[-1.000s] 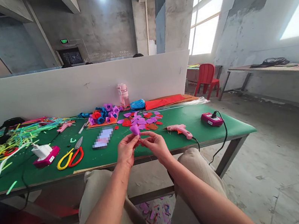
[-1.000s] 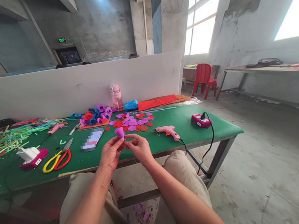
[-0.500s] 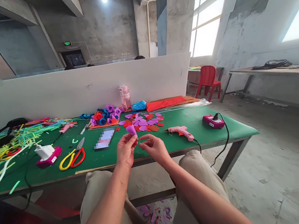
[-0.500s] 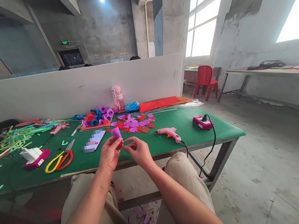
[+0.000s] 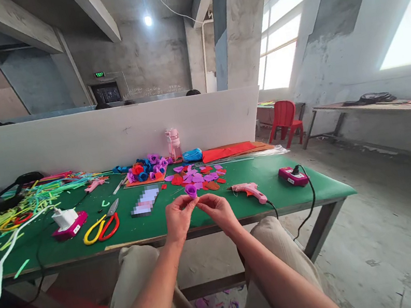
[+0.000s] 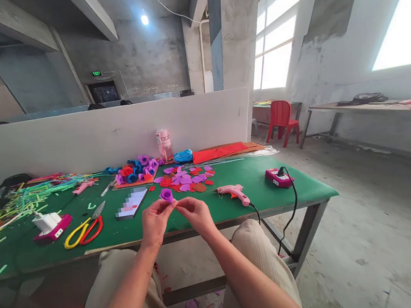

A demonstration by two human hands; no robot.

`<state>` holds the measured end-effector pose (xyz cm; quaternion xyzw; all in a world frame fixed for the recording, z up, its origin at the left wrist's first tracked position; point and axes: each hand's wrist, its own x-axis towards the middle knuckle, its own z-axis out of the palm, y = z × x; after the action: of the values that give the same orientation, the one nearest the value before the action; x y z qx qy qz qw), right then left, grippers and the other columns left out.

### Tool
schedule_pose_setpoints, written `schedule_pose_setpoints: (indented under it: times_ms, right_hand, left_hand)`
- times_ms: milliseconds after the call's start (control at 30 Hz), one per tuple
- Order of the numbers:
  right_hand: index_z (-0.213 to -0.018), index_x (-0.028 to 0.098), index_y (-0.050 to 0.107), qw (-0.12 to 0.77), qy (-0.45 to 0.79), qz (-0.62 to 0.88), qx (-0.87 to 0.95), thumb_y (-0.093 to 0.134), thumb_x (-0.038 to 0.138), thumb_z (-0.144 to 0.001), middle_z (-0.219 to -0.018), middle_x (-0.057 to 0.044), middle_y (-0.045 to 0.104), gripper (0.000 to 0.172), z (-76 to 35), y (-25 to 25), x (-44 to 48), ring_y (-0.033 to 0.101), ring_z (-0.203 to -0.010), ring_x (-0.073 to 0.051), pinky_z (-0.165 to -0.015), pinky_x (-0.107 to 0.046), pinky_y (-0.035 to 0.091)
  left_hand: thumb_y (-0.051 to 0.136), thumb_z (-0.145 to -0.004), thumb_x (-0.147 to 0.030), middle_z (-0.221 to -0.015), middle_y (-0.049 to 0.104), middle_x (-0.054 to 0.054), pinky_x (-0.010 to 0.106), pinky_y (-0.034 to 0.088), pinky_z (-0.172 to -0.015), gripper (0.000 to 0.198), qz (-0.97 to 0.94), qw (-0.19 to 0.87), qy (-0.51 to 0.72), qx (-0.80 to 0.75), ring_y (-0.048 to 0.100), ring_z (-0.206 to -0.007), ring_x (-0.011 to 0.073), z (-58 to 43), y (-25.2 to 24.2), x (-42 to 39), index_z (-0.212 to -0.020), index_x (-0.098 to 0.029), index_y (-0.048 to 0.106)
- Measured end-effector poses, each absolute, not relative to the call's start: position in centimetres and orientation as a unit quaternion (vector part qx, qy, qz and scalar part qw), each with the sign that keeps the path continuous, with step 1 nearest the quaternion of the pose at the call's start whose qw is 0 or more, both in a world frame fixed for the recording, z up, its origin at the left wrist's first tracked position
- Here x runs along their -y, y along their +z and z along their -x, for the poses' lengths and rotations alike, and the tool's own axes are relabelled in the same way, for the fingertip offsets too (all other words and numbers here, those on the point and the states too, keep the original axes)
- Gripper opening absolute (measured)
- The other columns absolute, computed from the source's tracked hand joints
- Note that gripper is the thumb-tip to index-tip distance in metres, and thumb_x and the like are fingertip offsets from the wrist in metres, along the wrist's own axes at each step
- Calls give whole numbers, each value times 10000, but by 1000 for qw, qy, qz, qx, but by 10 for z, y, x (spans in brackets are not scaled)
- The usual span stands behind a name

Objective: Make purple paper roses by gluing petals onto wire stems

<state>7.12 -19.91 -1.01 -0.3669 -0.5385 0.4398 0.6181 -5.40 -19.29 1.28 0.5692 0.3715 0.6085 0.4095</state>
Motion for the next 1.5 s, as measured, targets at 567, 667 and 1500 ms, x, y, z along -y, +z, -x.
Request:
schedule_pose_setpoints:
  times_ms: [567, 667, 1500]
  right_hand:
    - [-880, 252, 685, 621, 230, 326, 675, 674, 348, -745, -907, -40, 644, 167, -88, 24, 223, 584, -901, -204, -868, -342, 441]
    - [-873, 253, 683, 623, 226, 334, 670, 678, 354, -735, -905, -40, 643, 170, -90, 25, 224, 585, -888, -205, -861, -345, 443]
    - [-728, 152, 668, 621, 124, 626, 456, 496, 552, -777, -659, -65, 675, 438, -209, 0, 177, 606, -610, -188, -589, -282, 436]
  left_hand:
    - [726, -633, -290, -690, 687, 23, 301, 457, -725, 147, -627, 419, 562, -340, 587, -687, 197, 53, 17, 200, -762, -226, 752]
    - [736, -621, -305, -677, 672, 21, 297, 457, -713, 155, -621, 431, 559, -341, 576, -672, 190, 52, 15, 199, -749, -220, 753]
    - [820, -517, -247, -693, 682, 41, 204, 453, -540, 245, -400, 612, 603, -319, 560, -555, 78, 55, 17, 190, -710, -137, 718]
